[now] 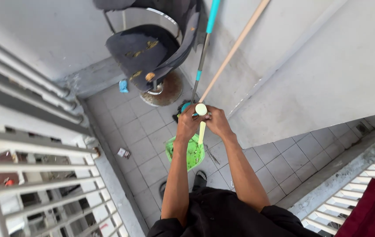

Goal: The person is seen repairing or assembling a cleaning tool handle on a balcony by attaching a plastic cap to a wooden pole.

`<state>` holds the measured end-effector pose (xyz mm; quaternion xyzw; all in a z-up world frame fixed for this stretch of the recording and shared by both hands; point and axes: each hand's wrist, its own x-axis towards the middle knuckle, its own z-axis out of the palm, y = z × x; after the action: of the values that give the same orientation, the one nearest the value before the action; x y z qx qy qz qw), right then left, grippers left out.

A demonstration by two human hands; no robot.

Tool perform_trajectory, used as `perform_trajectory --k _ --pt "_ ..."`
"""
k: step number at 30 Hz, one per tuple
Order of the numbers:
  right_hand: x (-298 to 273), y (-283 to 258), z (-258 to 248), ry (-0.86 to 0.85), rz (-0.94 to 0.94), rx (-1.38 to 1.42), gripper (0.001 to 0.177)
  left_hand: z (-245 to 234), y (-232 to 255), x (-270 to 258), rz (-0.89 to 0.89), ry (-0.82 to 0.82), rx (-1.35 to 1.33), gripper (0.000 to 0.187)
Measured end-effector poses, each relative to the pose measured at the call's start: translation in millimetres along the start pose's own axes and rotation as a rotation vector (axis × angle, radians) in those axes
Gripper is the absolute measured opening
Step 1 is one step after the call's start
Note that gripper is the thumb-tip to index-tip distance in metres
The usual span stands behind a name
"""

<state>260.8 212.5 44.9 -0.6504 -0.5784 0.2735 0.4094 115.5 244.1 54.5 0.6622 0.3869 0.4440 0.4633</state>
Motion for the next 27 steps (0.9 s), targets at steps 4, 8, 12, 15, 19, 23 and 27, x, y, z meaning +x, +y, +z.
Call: perform_trajectory --k 4,8,12,15,19,23,27 --pt "5.1 9.2 -7.2 0.032 0.045 0.004 0.036 4.6 -10.6 17.4 0.015 -0.113 -0.007 0.052" --pt "3.3 9.7 -8.7 0.054 0.177 -0.088 0.035 9.2 -33.0 28.4 -0.001 -0.254 -0.186 0.044" --pt "3.7 13.6 -1.3 0.133 0.221 -0.041 0.046 6.5 -35.2 44.4 -0.002 -0.336 -0.114 0.046" --pt "-4.3 9.5 9.8 0.22 0.294 -0.097 0.052 2.0 -35.3 45.4 0.02 -0.391 -0.15 0.045" --pt "-13.5 8.1 28.9 0.419 0.271 -0.139 0.053 3.2 -35.3 49.4 0.02 -0.461 -0.197 0.046" --pt "-22.9 -10.6 47.0 0.65 0.253 -0.201 0.053 6.4 -44.0 48.0 0.026 -0.52 -0.236 0.049" --pt "-26.6 -20.3 58.7 0.836 0.272 -0.23 0.051 4.9 -31.6 50.5 0.073 -0.55 -0.156 0.049"
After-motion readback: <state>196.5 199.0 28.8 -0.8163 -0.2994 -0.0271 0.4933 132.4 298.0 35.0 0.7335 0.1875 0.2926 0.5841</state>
